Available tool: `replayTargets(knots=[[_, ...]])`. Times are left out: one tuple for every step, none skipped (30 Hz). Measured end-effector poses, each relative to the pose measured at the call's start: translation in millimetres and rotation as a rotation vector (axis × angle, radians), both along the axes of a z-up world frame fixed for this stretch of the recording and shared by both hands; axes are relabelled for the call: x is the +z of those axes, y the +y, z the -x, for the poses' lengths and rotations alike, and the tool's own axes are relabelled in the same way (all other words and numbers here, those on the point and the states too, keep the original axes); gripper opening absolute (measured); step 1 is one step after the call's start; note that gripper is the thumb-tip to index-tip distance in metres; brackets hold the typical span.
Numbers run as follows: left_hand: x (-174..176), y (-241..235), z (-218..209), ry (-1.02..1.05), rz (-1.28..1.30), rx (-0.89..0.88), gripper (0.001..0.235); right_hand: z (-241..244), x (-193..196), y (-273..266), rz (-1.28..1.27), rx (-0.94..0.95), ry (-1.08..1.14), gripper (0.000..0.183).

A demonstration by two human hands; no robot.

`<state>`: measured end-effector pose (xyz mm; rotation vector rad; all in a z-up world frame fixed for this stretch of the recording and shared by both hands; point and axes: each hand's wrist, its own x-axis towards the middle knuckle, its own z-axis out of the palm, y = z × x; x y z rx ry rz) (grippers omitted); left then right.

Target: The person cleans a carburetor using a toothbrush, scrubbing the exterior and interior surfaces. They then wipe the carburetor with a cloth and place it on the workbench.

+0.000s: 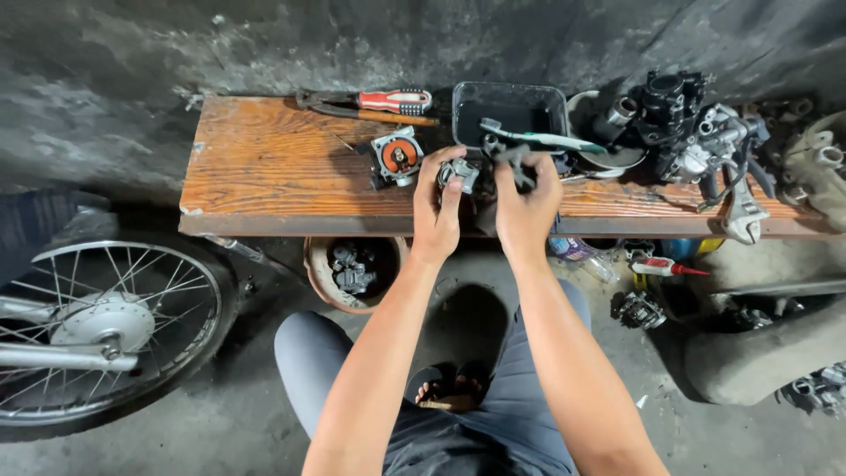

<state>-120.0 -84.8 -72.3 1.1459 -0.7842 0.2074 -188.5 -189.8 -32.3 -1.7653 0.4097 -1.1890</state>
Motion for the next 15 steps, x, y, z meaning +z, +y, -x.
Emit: replayTargets(knots=[[1.5, -0.4, -1.3, -0.002, 0.004, -0.002, 0.042, 3.1, 4.3, 6.1, 0.004, -0.002, -0.002, 0.013], [2.1, 0.2, -1.1, 0.003, 0.000, 0.012, 0.044, 7.1, 7.8, 12.8, 0.036, 0.043, 0.014, 0.008], [2.1, 0.6, -0.9, 0.009, -0.003, 0.026, 0.045, 11.2, 10.8, 19.4, 0.069, 0.088, 0.029, 0.008], [-1.6, 0.1, -3.2, 0.015, -0.002, 0.023, 0.045, 14.5, 12.7, 19.7, 0.070, 0.085, 0.035, 0.008], [-5.6, -0.7, -5.3, 0.002, -0.003, 0.033, 0.045, 17.9, 14.5, 19.7, 0.180, 0.153, 0.036, 0.006], [-9.0, -1.1, -7.9, -0.012, -0.005, 0.040, 0.045, 21.0, 16.5, 20.3, 0.288, 0.219, 0.035, 0.007], [-7.8, -0.9, -5.6, -0.009, -0.006, 0.035, 0.045, 21.6, 14.7, 16.3, 0.287, 0.215, 0.039, 0.007], [-6.4, -0.8, -4.2, 0.000, -0.022, 0.037, 0.043, 21.1, 13.0, 11.8, 0.326, 0.206, 0.063, 0.009], [-5.0, -0.5, -2.6, 0.009, -0.037, 0.039, 0.042, 20.8, 11.3, 7.6, 0.365, 0.196, 0.087, 0.012], [-2.5, 0.6, -2.5, 0.016, -0.039, 0.040, 0.042, 20.6, 14.0, 7.2, 0.362, 0.198, 0.093, 0.012], [-0.1, 1.6, -2.3, 0.028, -0.032, 0.042, 0.043, 20.6, 16.7, 6.7, 0.362, 0.180, 0.122, 0.010], [2.7, 1.8, -2.8, 0.037, -0.026, 0.042, 0.044, 20.3, 19.4, 5.7, 0.362, 0.158, 0.148, 0.010], [1.7, 1.9, 0.1, 0.041, -0.028, 0.041, 0.044, 23.4, 13.6, 1.1, 0.359, 0.158, 0.152, 0.010], [2.1, 1.7, -0.1, 0.047, -0.033, 0.039, 0.045, 23.4, 8.9, -3.9, 0.329, 0.150, 0.141, 0.010], [2.7, 1.8, -0.2, 0.053, -0.038, 0.037, 0.047, 23.4, 4.5, -8.8, 0.299, 0.143, 0.130, 0.010]])
